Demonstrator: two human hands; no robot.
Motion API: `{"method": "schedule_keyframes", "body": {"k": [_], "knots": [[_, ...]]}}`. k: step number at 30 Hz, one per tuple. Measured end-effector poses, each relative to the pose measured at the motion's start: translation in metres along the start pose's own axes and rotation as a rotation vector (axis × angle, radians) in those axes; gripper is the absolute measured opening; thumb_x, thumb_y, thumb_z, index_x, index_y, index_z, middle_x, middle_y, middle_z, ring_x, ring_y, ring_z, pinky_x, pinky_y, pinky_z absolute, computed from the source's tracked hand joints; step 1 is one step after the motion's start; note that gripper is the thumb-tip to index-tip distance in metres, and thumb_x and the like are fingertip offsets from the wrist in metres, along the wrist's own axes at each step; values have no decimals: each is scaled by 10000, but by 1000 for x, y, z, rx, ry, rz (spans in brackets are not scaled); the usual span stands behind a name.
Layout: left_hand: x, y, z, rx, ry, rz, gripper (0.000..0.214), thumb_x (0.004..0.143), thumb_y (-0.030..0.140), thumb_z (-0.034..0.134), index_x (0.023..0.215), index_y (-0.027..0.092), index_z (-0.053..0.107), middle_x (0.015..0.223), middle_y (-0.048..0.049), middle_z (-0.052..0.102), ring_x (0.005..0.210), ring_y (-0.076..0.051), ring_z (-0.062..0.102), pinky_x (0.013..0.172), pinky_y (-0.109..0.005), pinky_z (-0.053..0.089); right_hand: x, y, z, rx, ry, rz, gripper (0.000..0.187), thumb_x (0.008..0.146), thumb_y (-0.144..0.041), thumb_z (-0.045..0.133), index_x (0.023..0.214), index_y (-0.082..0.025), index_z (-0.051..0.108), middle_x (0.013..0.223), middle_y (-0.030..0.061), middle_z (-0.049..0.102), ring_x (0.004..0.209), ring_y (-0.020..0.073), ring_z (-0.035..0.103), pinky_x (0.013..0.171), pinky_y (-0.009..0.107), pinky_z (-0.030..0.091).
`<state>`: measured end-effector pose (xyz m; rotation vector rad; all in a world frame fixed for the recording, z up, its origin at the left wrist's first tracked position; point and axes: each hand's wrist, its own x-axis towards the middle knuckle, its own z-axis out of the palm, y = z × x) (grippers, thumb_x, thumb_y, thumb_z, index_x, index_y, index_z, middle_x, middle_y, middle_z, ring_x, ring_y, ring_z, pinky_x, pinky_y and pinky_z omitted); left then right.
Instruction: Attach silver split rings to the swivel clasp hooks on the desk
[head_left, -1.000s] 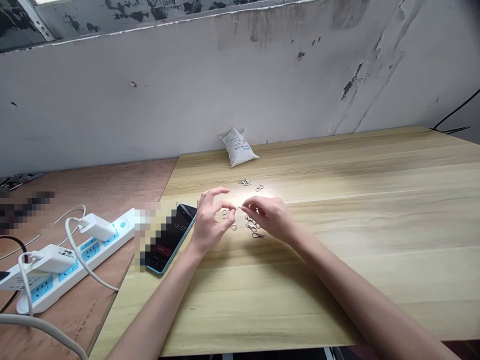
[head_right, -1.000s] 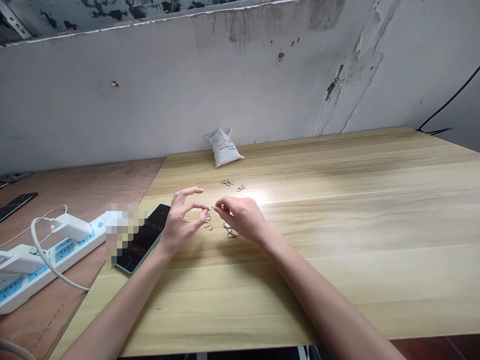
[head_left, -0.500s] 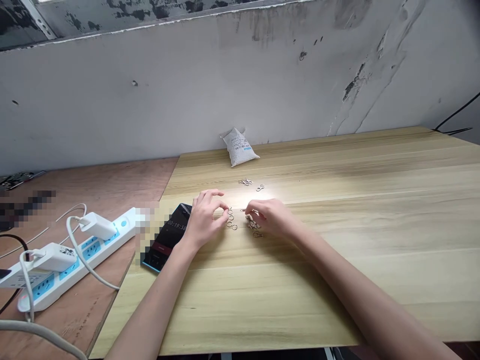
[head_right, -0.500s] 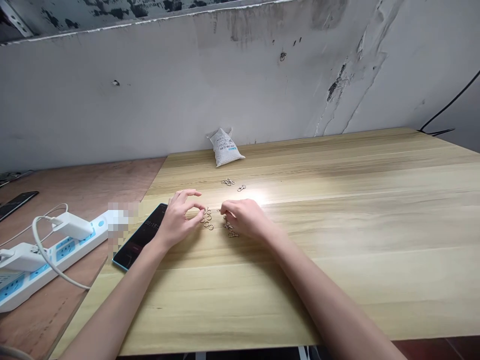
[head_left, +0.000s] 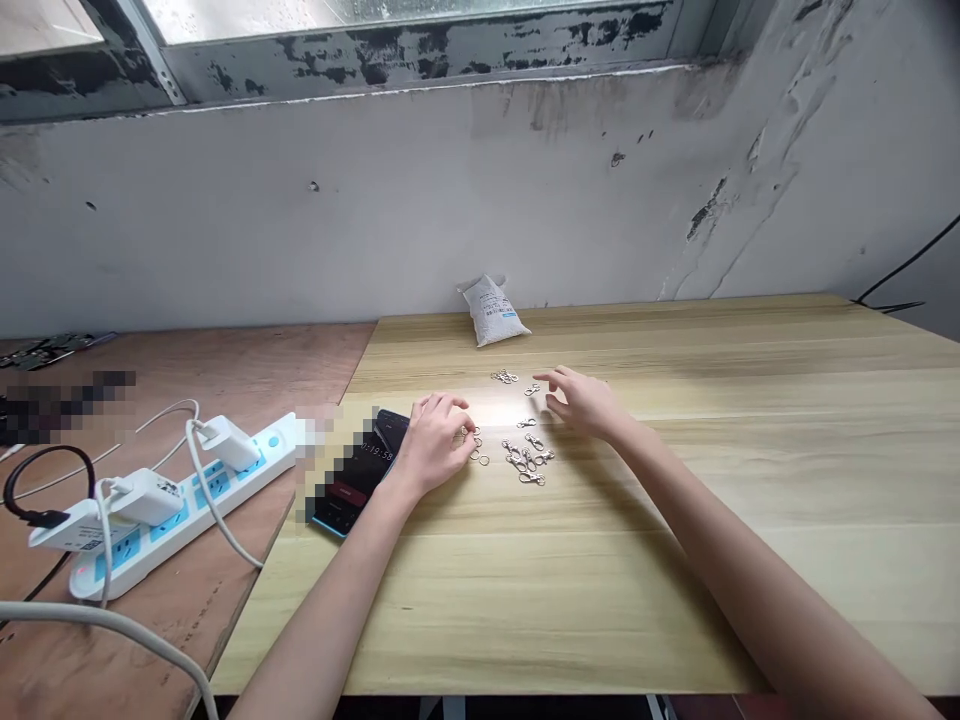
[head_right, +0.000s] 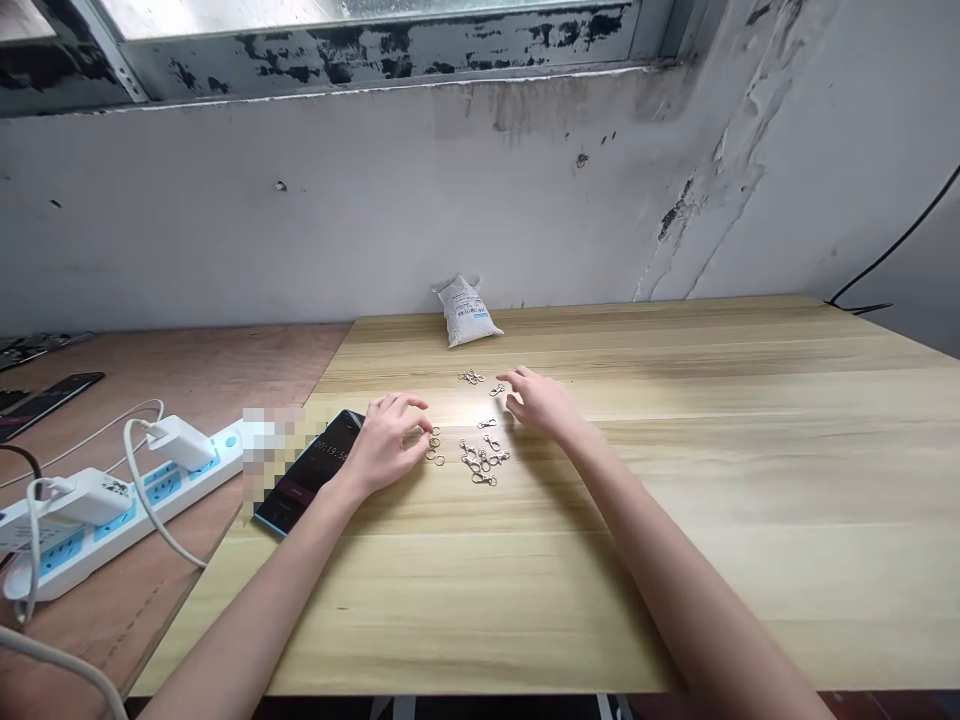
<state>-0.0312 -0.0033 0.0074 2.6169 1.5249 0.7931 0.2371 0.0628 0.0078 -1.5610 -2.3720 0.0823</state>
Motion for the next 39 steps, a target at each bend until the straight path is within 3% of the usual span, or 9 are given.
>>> {"method": "schedule_keyframes", "body": {"k": [4,8,13,15,19,21,26,31,39], "knots": [[-1,2,1,-33,13,-2,84,810,160,596,814,215,659,1111,-67,640,1104,-251,553,1009,-480,366,20,-12,0,-295,-158,-98,302,924,-227,443,999,-188,733,998,103,696,711,172,639,564,268,320],[0,1,1,-45,12,-14,88,833,170,586,827,209,665,1106,-72,641,1085,-250,563,990,-470,387,29,-23,-7,-337,-207,-176,255,820,-102,503,668,-139,704,806,145,713,728,210,652,585,289,309],[1,4,0,-42,24,-10,109,849,169,576,833,212,675,1093,-75,650,1086,-258,564,966,-462,403,18,-24,-11,-305,-199,-144,121,762,-163,604,679,-161,693,753,118,722,693,210,649,571,279,319],[1,7,0,-47,19,-8,115,854,168,573,836,213,677,1097,-73,653,1087,-254,568,967,-455,400,10,-24,-10,-109,-144,-57,121,795,-242,606,775,-178,706,747,79,723,651,180,630,547,261,341],[1,14,1,-101,55,24,98,875,205,590,874,226,685,1094,-56,664,1061,-232,582,962,-424,390,-5,-35,-2,938,-89,189,345,808,-466,632,874,-135,705,756,87,717,531,122,540,457,242,366],[1,18,3,-156,87,36,88,883,260,619,931,241,690,1103,-45,667,1062,-224,583,943,-405,388,-10,-45,2,1187,-123,227,375,736,-503,713,817,-136,715,809,89,713,551,107,530,459,233,385],[2,27,7,-326,108,-51,140,874,304,663,1001,255,696,1085,-30,682,1058,-218,597,939,-398,398,-19,-65,14,1441,-121,281,345,685,-486,780,760,-154,725,741,31,650,541,72,480,456,212,352],[4,30,7,-531,125,-154,79,878,269,648,902,245,719,1011,-32,690,1025,-210,619,953,-411,451,-25,-77,18,1520,-80,285,370,691,-515,779,760,-158,711,559,-31,531,462,62,402,440,223,312],[5,30,9,-689,148,-224,45,841,205,658,832,219,700,989,-34,679,1003,-190,633,971,-388,473,-30,-89,24,1645,-31,320,358,712,-503,773,790,-158,716,507,-51,489,434,56,384,432,219,281]]}}
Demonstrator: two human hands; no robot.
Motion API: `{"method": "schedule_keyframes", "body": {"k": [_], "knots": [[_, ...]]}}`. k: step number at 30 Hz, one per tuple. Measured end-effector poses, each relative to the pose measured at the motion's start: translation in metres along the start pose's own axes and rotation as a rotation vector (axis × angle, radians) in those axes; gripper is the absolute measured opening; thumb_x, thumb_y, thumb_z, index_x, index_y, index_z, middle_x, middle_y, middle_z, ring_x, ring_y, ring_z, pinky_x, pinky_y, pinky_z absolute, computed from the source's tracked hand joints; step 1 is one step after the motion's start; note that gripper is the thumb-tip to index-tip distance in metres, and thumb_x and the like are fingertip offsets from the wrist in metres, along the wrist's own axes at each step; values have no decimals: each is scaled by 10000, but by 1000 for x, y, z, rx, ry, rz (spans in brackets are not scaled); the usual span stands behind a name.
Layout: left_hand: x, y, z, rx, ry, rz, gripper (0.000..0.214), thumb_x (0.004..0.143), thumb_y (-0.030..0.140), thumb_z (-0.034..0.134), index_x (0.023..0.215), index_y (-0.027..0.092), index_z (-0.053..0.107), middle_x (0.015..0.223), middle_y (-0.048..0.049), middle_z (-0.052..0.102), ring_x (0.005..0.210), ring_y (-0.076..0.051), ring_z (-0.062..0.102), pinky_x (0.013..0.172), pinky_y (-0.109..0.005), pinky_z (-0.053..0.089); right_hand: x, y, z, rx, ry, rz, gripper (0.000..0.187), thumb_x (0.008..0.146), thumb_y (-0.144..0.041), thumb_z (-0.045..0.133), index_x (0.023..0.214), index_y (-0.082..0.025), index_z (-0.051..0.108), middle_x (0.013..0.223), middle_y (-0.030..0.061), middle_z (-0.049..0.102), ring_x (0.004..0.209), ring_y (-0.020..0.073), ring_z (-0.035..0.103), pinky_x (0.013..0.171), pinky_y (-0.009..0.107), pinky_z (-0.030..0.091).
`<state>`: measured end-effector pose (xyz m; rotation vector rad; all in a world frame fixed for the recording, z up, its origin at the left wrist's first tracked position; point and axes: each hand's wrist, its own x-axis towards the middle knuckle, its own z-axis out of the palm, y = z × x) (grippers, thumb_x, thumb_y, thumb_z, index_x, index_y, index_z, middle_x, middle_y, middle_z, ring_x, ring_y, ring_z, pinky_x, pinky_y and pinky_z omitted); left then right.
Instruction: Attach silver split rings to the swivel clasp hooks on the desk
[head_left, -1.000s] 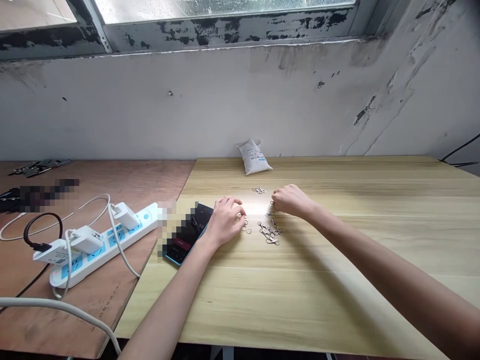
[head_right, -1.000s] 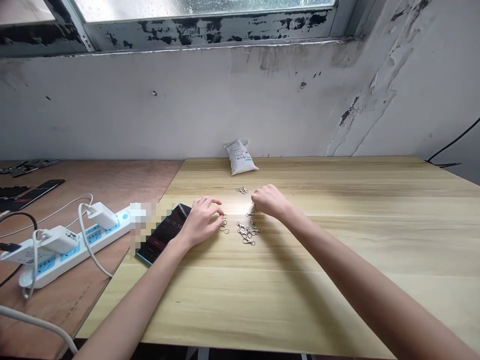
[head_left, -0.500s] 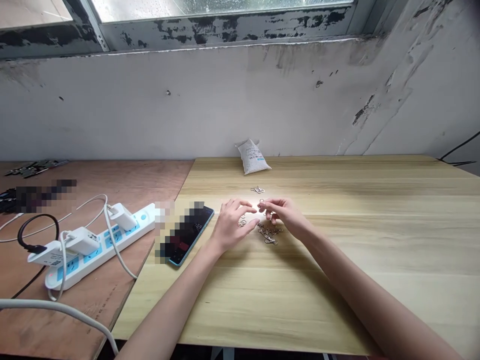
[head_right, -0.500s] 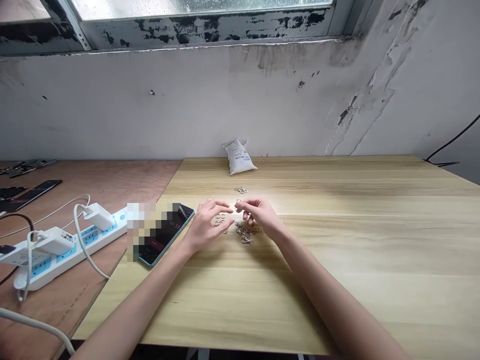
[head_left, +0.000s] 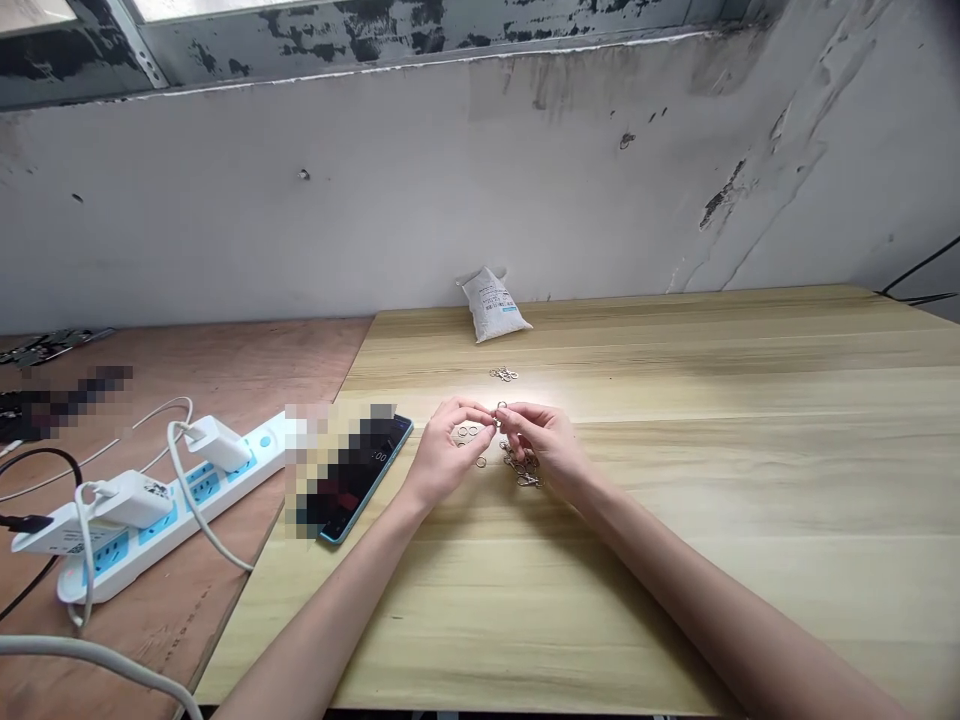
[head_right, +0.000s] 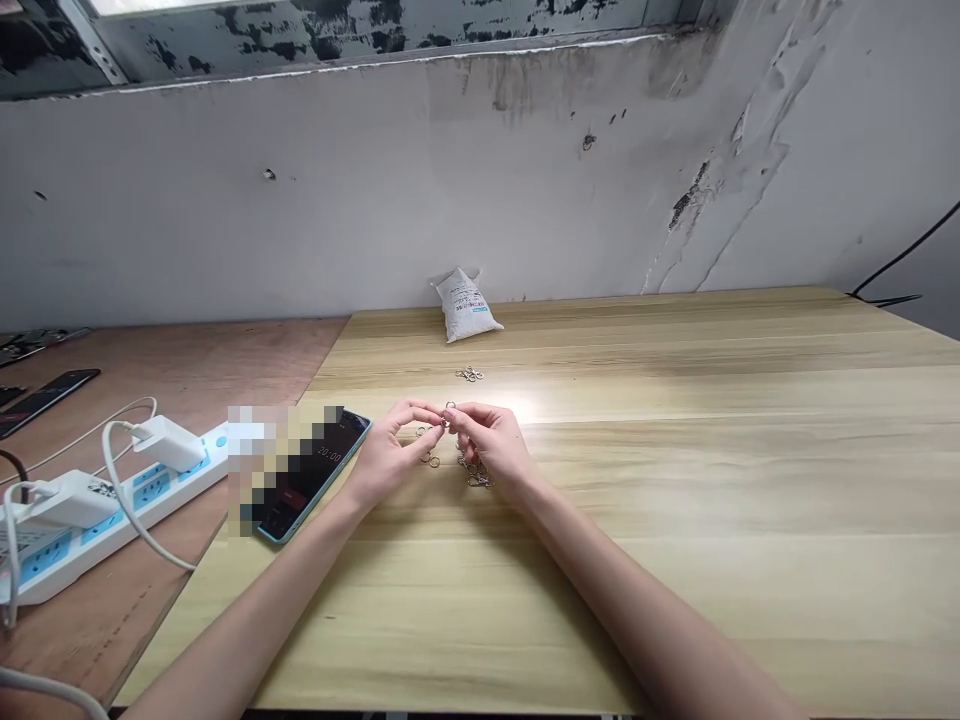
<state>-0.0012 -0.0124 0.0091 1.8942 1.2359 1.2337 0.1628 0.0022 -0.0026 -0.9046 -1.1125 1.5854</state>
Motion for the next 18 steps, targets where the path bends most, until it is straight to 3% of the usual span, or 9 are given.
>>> {"method": "schedule_keyframes", "body": {"k": [6,11,18], "knots": [[1,-2,-4,38,9,-18,47,857,215,631,835,207,672,1038,-40,666,1072,-203,599,1004,-384,425,-2,-6,-3,-117,-36,-150,260,771,-421,734,891,-190,737,596,-30,552,490,78,426,473,235,373],[0,1,-7,121,-38,-17,59,888,213,600,879,215,658,1118,-37,653,1122,-210,570,1013,-391,392,-2,-18,-15,-476,-169,-418,115,842,-268,642,847,-210,742,822,26,606,640,105,533,497,226,398],[-3,3,-5,344,-101,94,77,920,181,565,928,228,626,1140,-17,653,1128,-206,547,982,-385,349,-4,-19,-23,-867,-116,-719,187,922,-181,517,906,-193,703,819,33,616,653,102,562,560,222,435]]}}
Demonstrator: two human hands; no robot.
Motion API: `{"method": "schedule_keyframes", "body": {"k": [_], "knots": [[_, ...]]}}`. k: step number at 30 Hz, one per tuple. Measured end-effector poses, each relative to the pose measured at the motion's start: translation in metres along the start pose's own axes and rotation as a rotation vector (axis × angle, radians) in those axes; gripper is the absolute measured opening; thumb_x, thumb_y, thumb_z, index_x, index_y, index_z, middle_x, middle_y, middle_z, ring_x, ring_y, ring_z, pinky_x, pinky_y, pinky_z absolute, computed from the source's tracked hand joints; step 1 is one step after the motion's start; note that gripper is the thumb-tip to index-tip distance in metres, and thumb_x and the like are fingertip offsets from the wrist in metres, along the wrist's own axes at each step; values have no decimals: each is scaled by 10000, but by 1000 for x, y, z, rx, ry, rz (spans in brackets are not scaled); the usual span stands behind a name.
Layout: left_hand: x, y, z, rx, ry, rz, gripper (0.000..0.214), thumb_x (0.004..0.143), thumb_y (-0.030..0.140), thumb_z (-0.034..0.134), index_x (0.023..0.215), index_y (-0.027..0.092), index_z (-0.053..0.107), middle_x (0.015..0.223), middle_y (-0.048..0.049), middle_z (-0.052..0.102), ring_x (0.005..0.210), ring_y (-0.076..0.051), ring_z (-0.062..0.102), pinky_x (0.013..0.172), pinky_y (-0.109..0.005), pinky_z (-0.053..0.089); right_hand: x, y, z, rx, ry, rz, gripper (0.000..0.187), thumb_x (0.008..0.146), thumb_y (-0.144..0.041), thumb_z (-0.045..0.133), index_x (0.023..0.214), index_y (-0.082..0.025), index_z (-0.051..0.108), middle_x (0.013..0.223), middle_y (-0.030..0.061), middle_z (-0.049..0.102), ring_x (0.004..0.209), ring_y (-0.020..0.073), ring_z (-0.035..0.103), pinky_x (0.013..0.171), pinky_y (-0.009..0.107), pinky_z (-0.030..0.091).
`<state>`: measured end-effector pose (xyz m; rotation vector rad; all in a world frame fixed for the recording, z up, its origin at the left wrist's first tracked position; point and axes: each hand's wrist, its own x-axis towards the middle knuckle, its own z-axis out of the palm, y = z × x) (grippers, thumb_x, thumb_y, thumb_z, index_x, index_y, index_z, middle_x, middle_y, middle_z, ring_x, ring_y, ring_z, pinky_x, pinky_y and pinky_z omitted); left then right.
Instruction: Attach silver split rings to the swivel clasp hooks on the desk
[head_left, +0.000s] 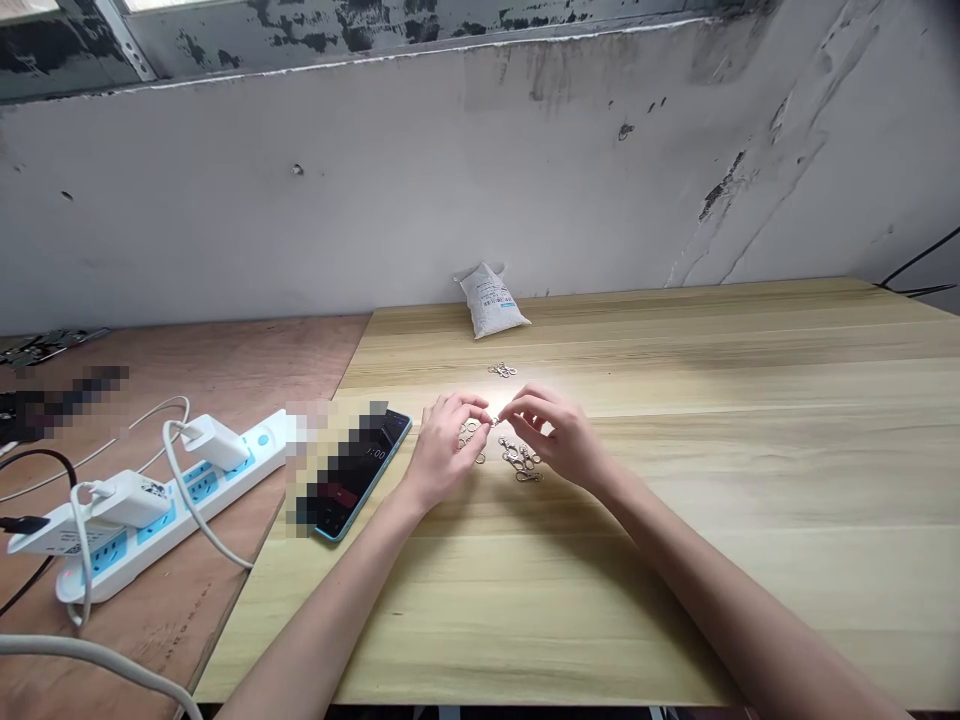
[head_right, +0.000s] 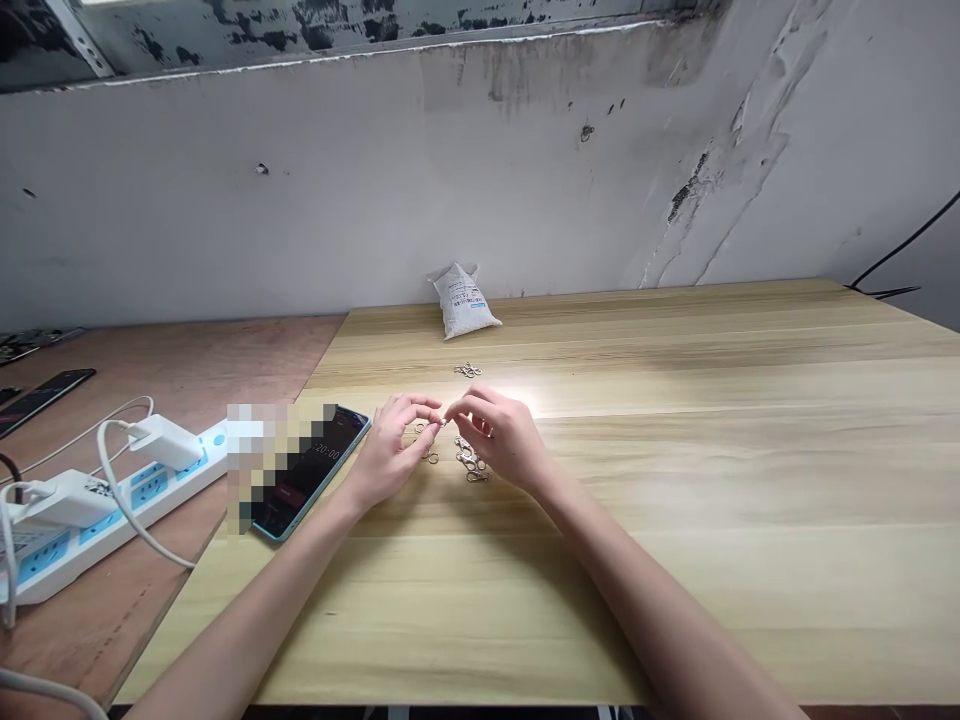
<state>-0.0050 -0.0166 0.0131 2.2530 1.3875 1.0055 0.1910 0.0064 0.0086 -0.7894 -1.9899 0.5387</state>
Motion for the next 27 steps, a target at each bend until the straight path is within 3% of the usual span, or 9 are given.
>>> {"method": "schedule_keyframes", "body": {"k": [6,11,18,27], "knots": [[-1,-2,1,67,-32,37,81,946,202,532,944,231,607,1157,-23,639,1147,-203,527,966,-373,344,-2,-7,8,-216,43,-91,215,971,-178,449,914,-181,657,815,24,645,596,81,525,550,216,371],[0,-6,-3,82,-60,10,87,949,192,517,933,224,596,1175,-25,625,1156,-200,524,979,-381,342,-5,-13,12,-346,-68,-189,223,965,-145,435,946,-199,651,851,5,673,563,67,481,504,216,287],[1,-10,-7,130,-43,9,89,958,201,501,947,233,584,1195,-22,620,1184,-201,511,983,-386,335,-8,-11,16,-346,-200,-172,144,881,-135,496,921,-207,614,877,1,675,629,79,541,508,218,270],[1,-8,-7,183,-51,32,77,947,186,509,949,229,572,1198,-29,618,1193,-212,509,977,-384,339,-8,-11,21,-288,-20,-2,141,940,-163,445,972,-198,578,780,7,701,561,93,566,549,214,361]]}}
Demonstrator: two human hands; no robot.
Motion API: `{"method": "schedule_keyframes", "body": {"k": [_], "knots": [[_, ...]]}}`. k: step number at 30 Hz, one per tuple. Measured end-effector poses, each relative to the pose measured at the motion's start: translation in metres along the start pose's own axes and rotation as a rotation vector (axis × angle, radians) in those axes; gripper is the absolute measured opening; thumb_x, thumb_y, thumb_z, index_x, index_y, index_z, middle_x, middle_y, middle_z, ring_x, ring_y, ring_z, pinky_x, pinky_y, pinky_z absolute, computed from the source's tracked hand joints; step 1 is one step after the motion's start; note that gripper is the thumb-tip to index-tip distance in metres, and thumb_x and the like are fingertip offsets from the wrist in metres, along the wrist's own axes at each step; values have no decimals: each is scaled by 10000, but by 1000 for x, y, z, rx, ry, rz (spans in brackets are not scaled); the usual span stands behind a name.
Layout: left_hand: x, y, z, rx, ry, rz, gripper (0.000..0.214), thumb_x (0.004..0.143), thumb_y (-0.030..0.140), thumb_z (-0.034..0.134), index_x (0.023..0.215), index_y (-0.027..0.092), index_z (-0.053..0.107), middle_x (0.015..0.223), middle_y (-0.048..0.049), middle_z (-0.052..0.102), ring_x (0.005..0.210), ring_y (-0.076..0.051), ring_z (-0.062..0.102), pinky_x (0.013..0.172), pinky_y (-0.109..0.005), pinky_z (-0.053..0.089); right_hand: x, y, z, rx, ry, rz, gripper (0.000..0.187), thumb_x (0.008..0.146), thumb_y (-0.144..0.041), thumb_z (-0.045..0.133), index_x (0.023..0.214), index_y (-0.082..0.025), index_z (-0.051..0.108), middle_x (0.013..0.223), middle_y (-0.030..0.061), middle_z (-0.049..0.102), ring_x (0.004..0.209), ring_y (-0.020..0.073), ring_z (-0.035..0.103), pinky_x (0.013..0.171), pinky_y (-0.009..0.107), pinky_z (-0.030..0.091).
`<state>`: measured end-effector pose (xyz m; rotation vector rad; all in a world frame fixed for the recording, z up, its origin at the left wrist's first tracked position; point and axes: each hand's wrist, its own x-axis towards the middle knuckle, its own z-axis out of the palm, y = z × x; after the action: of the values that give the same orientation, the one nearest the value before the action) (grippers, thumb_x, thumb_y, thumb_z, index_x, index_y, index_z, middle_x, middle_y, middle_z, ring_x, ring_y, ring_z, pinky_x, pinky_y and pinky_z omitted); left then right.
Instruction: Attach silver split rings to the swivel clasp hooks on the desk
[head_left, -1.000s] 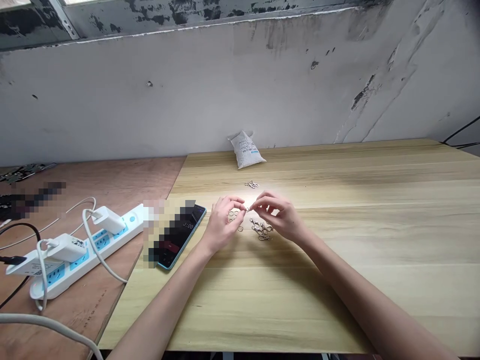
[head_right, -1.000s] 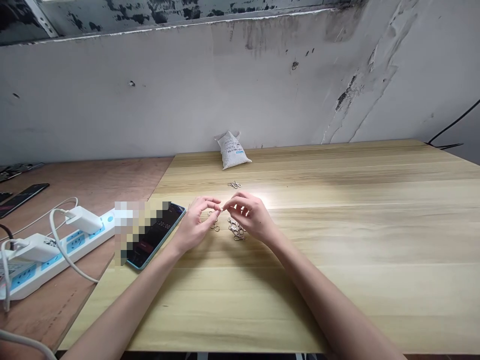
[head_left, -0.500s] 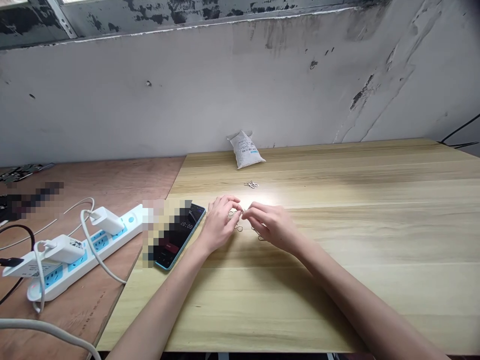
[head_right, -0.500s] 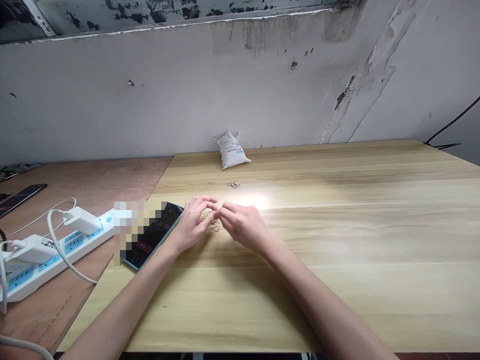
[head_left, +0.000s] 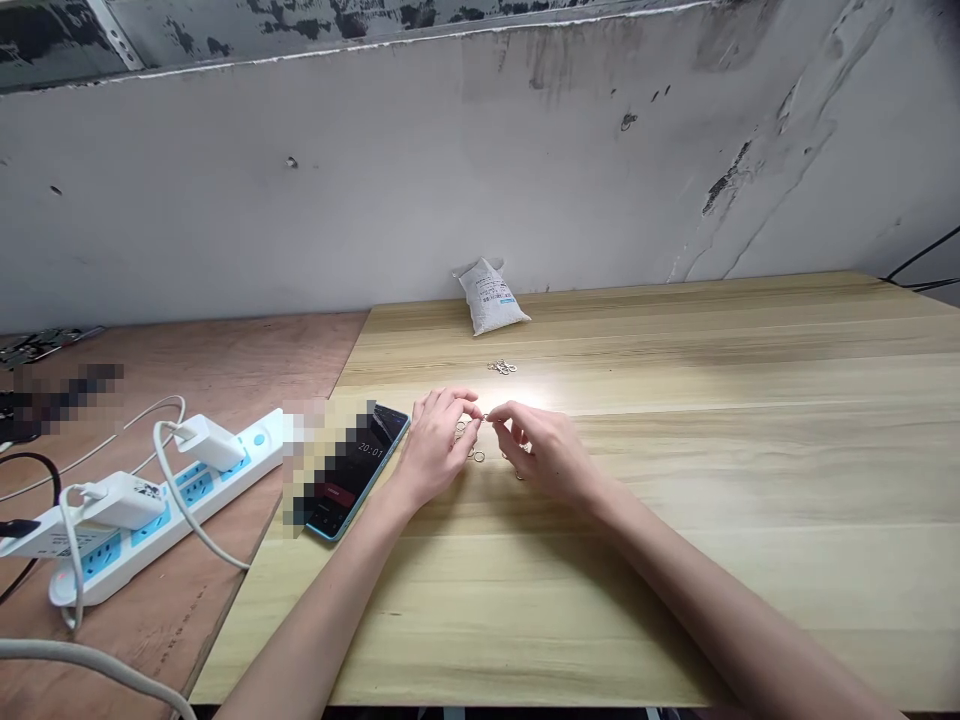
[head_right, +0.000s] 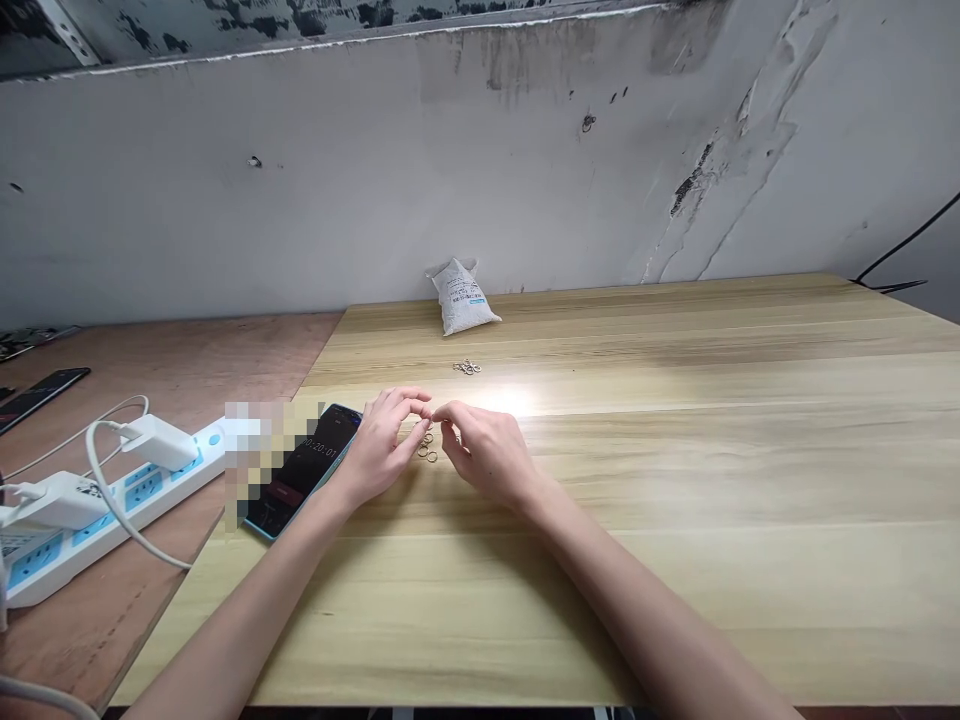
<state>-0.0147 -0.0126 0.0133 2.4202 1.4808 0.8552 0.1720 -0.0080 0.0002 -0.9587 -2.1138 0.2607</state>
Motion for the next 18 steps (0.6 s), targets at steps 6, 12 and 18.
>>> {"method": "schedule_keyframes", "body": {"k": [6,12,18], "knots": [[1,-1,-2,42,0,-4,80,948,199,499,949,223,576,1196,-43,620,1174,-221,522,978,-394,350,1,0,0,13,-42,65,172,977,-191,425,1082,-199,561,839,9,732,557,97,595,558,222,378],[1,-4,-2,19,-20,-19,89,929,173,493,961,216,565,1194,-57,622,1159,-228,530,963,-398,378,-1,-8,2,-162,-156,-134,284,934,-61,397,1127,-192,560,943,36,736,725,122,643,507,244,284],[3,-8,-5,-6,24,-52,76,918,205,540,922,224,613,1158,-42,630,1161,-232,530,974,-401,381,-1,-2,0,-180,-165,-98,359,887,-23,415,1172,-187,559,1006,33,736,753,123,652,520,250,305]]}}
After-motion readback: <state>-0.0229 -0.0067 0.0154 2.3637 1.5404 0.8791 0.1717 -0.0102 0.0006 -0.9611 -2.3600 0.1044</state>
